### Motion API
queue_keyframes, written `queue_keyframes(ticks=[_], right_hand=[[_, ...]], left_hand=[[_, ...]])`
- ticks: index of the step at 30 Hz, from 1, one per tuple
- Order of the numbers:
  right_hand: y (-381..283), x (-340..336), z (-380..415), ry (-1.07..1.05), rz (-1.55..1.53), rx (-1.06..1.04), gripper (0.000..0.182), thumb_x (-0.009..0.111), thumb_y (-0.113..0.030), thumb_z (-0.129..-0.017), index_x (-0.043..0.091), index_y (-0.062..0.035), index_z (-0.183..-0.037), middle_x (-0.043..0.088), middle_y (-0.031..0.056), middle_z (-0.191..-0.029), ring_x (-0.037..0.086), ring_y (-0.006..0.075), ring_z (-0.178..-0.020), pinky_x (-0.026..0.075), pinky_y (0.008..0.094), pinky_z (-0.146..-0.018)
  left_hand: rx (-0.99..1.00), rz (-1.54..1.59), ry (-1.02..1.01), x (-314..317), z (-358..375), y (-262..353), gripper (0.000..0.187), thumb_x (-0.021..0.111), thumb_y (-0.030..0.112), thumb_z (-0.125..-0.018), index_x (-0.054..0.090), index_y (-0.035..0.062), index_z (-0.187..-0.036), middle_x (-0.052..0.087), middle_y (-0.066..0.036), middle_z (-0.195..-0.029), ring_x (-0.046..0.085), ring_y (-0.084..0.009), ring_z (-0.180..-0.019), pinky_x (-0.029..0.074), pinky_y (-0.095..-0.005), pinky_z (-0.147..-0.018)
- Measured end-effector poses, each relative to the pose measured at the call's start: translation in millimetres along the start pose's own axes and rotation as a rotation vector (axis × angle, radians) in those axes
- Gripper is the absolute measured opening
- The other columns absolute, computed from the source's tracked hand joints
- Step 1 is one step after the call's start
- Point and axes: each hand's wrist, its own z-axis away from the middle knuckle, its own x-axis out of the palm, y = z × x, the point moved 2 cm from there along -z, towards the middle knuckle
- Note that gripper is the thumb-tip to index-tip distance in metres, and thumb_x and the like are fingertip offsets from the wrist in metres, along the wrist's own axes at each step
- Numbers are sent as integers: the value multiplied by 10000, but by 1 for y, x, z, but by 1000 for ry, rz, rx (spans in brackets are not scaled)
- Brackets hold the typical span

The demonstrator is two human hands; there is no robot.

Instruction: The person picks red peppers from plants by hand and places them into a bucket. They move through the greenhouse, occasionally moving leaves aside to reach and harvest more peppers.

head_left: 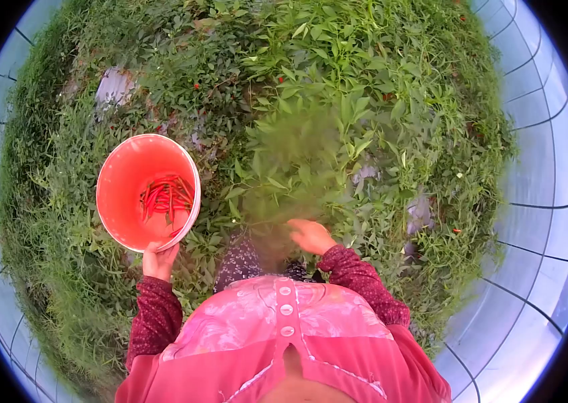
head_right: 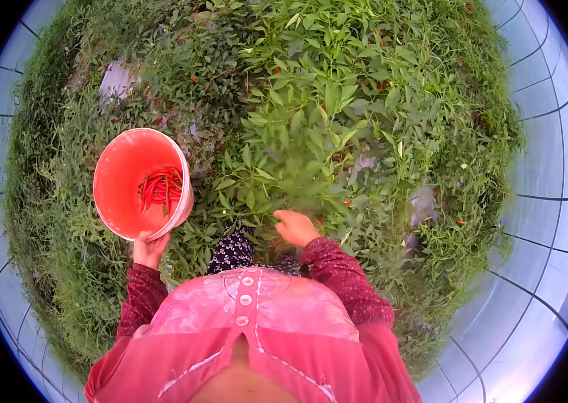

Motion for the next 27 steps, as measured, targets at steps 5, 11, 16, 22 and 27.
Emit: queue_keyframes(ticks=[5, 11, 16, 22, 27], right_hand=[[62, 24, -1, -2, 46, 200, 476, 526, -250, -765, 467, -76, -1205, 493, 179, -1210, 460, 309, -1126, 368, 370, -942], [85, 9, 2, 78, -48, 446, 520, 545, -228, -752, 454, -56, -1235, 529, 162, -1175, 500, 287, -1088, 384, 338, -929], [108, 13, 7, 242, -325, 494, 440, 564, -234, -760, 535, -25, -1146, 577, 151, -1107, 544, 241, -1031, 405, 306, -896], [105, 13, 19, 350, -416, 566, 377, 568, -227, -757, 588, -5, -1062, 603, 163, -1046, 558, 243, -1003, 409, 302, -886], [118, 23, -9, 392, -399, 441, 356, 562, -217, -744, 603, -1, -1025, 625, 164, -969, 588, 234, -923, 440, 310, -831]], left_hand=[[-15, 91, 77, -23, -11, 16, 389, 479, 87, -756, 452, -16, -1130, 528, -165, -1118, 503, -303, -1051, 407, -440, -928], [-74, 233, 73, -14, -25, 27, 428, 447, 55, -713, 438, -35, -1132, 520, -192, -1128, 495, -339, -1057, 421, -470, -913], [-87, 214, 1, -4, -34, 31, 347, 447, 85, -749, 473, -56, -1065, 522, -200, -1118, 486, -348, -1056, 409, -474, -919], [-168, 165, -13, 12, -54, 43, 329, 443, 91, -742, 498, -67, -1025, 546, -206, -1085, 503, -349, -1037, 421, -469, -905], [-195, 136, 2, 7, -100, 51, 367, 415, 41, -697, 462, -105, -1031, 516, -235, -1112, 481, -375, -1064, 411, -512, -911]])
